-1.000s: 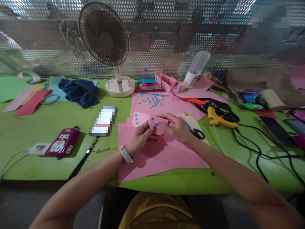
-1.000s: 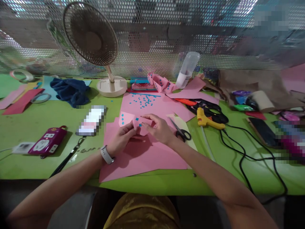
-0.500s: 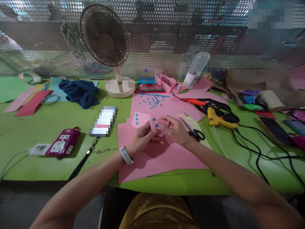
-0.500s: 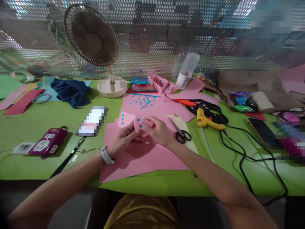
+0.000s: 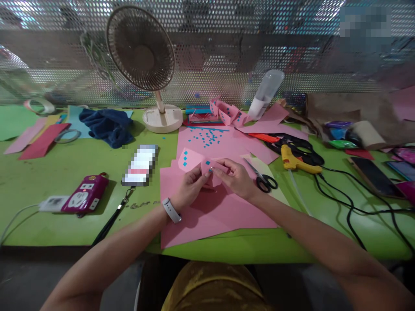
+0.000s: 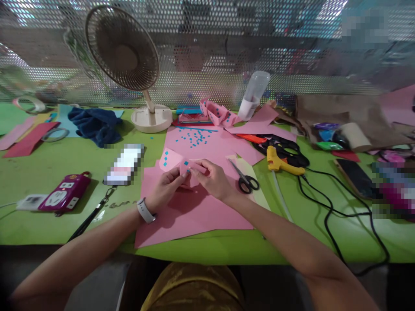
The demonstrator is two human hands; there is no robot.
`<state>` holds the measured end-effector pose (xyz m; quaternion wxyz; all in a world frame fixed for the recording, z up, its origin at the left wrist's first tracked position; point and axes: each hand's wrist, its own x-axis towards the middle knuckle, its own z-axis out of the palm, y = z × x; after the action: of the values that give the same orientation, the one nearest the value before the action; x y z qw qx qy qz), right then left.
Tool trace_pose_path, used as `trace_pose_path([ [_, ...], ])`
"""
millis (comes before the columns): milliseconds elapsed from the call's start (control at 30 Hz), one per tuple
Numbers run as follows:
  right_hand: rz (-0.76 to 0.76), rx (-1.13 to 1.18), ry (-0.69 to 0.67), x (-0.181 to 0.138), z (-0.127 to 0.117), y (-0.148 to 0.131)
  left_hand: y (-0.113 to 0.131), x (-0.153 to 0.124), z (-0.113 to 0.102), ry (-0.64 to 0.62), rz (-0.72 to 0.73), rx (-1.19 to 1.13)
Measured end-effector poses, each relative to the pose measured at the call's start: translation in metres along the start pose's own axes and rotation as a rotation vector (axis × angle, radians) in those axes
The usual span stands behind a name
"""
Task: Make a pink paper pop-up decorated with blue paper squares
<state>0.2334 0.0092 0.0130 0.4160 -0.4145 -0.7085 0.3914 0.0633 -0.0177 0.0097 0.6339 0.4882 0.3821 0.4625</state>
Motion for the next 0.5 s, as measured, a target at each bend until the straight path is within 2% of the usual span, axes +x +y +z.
trace_pose_path([
  [100, -0.005, 0.011, -0.008, 0.000, 0.000, 0.003, 0.000, 0.000, 0.000, 0.004, -0.010, 0.006],
  [167, -0.033, -0.004, 0.037, 0.001, -0.001, 0.003, -0.001, 0.000, 0.000, 0.007, -0.012, 0.009],
  [300, -0.228, -0.265, 0.291, 0.000, -0.008, -0.010, -0.001, 0.001, -0.001, 0.028, -0.007, 0.019],
  [333, -0.274, -0.340, 0.320, -0.001, -0.010, -0.015, -0.001, 0.001, -0.001, 0.035, -0.004, 0.022],
  [400, -0.325, -0.432, 0.297, -0.003, -0.012, -0.024, 0.000, 0.001, -0.001, 0.039, 0.001, 0.024],
  [500, -0.302, -0.455, 0.156, -0.007, -0.011, -0.030, 0.002, 0.000, 0.000, 0.032, 0.002, 0.015],
])
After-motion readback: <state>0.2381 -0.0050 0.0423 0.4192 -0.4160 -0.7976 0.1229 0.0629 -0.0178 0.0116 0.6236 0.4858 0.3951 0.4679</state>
